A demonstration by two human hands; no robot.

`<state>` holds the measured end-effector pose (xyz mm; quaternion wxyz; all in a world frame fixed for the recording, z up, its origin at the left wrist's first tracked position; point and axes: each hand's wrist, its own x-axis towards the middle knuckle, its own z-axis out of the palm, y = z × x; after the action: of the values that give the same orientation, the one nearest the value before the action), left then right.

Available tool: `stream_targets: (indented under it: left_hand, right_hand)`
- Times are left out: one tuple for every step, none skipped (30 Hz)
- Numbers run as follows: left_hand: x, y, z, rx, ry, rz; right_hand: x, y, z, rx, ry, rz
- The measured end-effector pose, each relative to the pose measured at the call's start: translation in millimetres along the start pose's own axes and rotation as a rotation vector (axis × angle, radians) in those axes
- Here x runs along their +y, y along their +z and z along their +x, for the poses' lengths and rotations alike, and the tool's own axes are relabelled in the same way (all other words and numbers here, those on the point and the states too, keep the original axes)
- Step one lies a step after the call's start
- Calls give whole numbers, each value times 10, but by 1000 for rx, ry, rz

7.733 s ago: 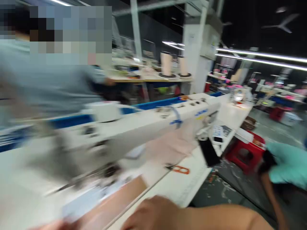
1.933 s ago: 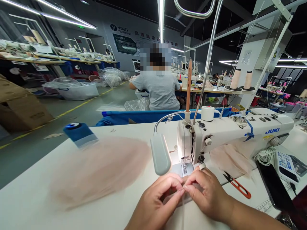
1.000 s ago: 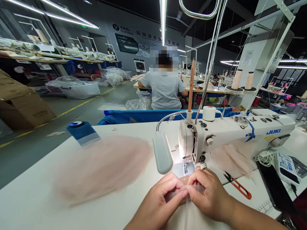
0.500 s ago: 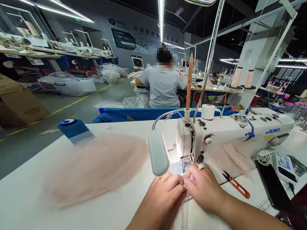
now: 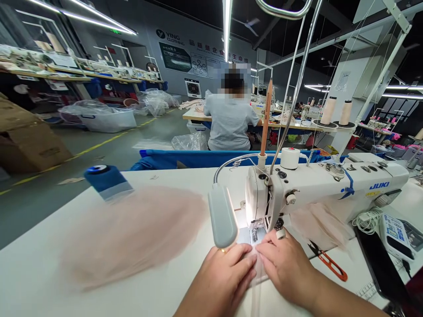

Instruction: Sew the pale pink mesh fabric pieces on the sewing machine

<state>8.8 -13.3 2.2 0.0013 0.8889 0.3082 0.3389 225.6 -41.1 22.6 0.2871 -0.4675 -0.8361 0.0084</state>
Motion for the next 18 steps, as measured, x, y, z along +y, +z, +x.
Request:
stream_targets:
  left_hand:
    - [3, -7, 15, 8, 0, 12]
    - [10, -23, 35, 13, 5, 23]
    - [19, -47, 58, 11, 11, 32]
    - [29, -76, 82, 6, 19, 39]
    - [40, -107, 106, -6, 28, 46]
    - [49, -137, 128, -16, 36, 52]
    - [57, -163, 146, -23, 42, 59]
    - [62, -181, 160, -30, 46, 65]
    - [64, -191, 169, -23, 45, 73]
    - [63, -191, 172, -16, 44, 79]
    - [60, -182, 169, -11, 41, 82]
    - [56, -165, 161, -5, 39, 80]
    - [49, -141, 147, -2, 35, 77]
    - [42, -112, 130, 5, 25, 74]
    - [33, -80, 109, 18, 11, 71]
    - [22, -46, 88, 29, -1, 68]
    - [10, -14, 68, 38, -12, 67]
    - [-3, 14, 52, 47, -17, 68]
  right_hand:
    - [11, 5, 7, 1, 5, -4]
    - [20, 8, 15, 3, 11, -9]
    - [27, 10, 23, 2, 18, -17]
    - [32, 9, 32, 0, 27, -28]
    - [34, 7, 42, -1, 34, -39]
    - [35, 3, 53, -2, 38, -50]
    - [35, -3, 63, -4, 41, -59]
    - [35, -9, 73, -5, 44, -67]
    - [34, -15, 83, -3, 49, -72]
    - [33, -21, 90, -1, 55, -73]
    - [33, -25, 96, 1, 63, -74]
    - [33, -28, 99, 2, 70, -74]
    - [36, -28, 99, 2, 75, -76]
    - [39, -26, 98, 0, 77, -76]
    - [44, -21, 95, -1, 77, -76]
    - [50, -13, 92, 1, 75, -76]
    - [57, -4, 90, 7, 72, -76]
    - [64, 4, 91, 12, 71, -76]
